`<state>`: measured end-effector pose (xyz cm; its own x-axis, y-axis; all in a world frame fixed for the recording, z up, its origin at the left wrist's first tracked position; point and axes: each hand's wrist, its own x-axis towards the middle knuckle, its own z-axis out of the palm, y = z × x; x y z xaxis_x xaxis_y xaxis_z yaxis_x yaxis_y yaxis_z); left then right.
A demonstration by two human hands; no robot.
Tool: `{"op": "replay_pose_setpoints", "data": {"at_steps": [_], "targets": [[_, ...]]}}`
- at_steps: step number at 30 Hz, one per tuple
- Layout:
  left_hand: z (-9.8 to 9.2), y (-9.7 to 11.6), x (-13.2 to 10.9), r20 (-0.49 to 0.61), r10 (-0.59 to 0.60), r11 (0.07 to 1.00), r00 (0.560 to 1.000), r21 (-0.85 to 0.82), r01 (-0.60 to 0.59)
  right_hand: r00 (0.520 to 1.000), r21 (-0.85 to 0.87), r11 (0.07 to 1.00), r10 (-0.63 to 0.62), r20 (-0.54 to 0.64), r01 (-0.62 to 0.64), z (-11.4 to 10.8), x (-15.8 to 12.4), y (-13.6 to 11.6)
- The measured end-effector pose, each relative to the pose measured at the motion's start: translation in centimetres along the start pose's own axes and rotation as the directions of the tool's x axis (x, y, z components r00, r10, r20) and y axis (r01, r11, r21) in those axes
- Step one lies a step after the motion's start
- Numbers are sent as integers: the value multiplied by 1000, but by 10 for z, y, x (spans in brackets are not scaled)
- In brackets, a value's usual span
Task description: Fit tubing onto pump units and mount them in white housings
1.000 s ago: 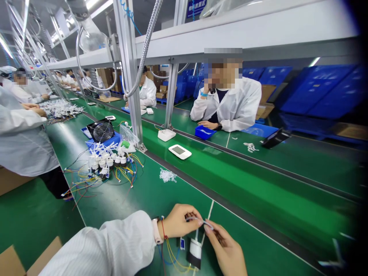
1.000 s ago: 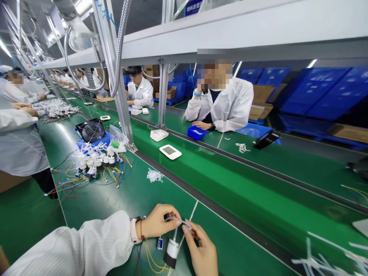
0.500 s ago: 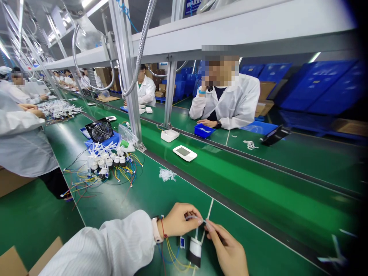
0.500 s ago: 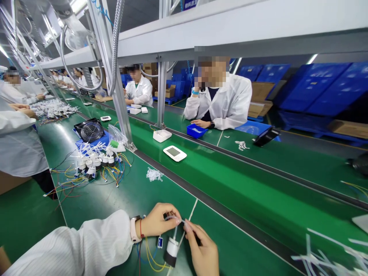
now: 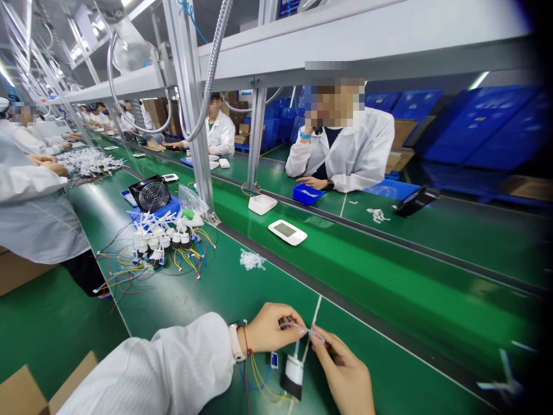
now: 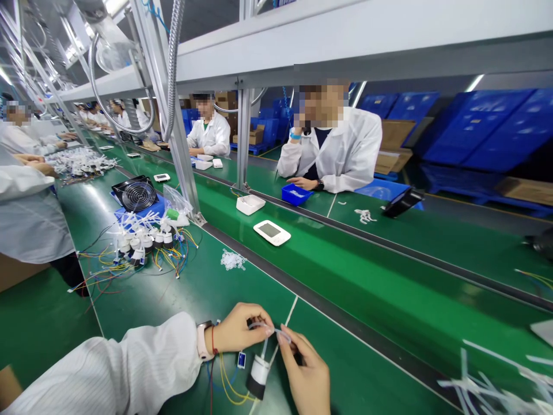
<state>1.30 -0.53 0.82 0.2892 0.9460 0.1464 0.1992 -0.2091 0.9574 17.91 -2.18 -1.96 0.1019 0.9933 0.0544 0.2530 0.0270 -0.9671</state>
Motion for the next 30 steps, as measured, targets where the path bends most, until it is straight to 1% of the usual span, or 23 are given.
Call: {"op": "replay_pose_setpoints", "data": {"at_steps": [2,6,9,11,12,14,17,20,22,25,27,30], "targets": [[0,0,0,-18,8,1000,1000,8,-8,998,73,995,62,-15,-61,1,0,-1],[-1,-1,-1,-79,29,999,996,37,-26,977,249,945,211,20,-210,-1,0,2],[-1,-1,-1,-92,37,998,995,45,-33,971,408,883,232,52,-233,-1,1,2],[-1,-1,-1,-92,37,999,995,40,-33,969,532,812,233,83,-241,-2,2,2],[-1,-1,-1,-91,36,999,995,35,-33,965,575,777,241,103,-256,-2,3,2],[-1,-1,-1,-89,37,999,995,25,-35,951,606,734,265,157,-305,-4,4,1],[-1,-2,-2,-91,44,999,995,31,-41,935,599,719,258,244,-354,-6,3,-2],[-1,-2,-2,-92,35,999,995,35,-32,933,554,758,213,289,-345,-4,0,-5],[-1,-3,-1,-85,24,999,996,26,-22,942,526,789,197,273,-317,-1,-2,-5],[-1,-3,-1,-75,24,1000,997,16,-22,959,474,837,203,196,-274,2,-2,1],[-1,-3,-1,-72,30,999,997,17,-29,967,401,881,202,157,-250,2,0,6],[-1,-3,-1,-66,34,999,997,18,-33,976,262,944,174,131,-203,0,1,11]]}}
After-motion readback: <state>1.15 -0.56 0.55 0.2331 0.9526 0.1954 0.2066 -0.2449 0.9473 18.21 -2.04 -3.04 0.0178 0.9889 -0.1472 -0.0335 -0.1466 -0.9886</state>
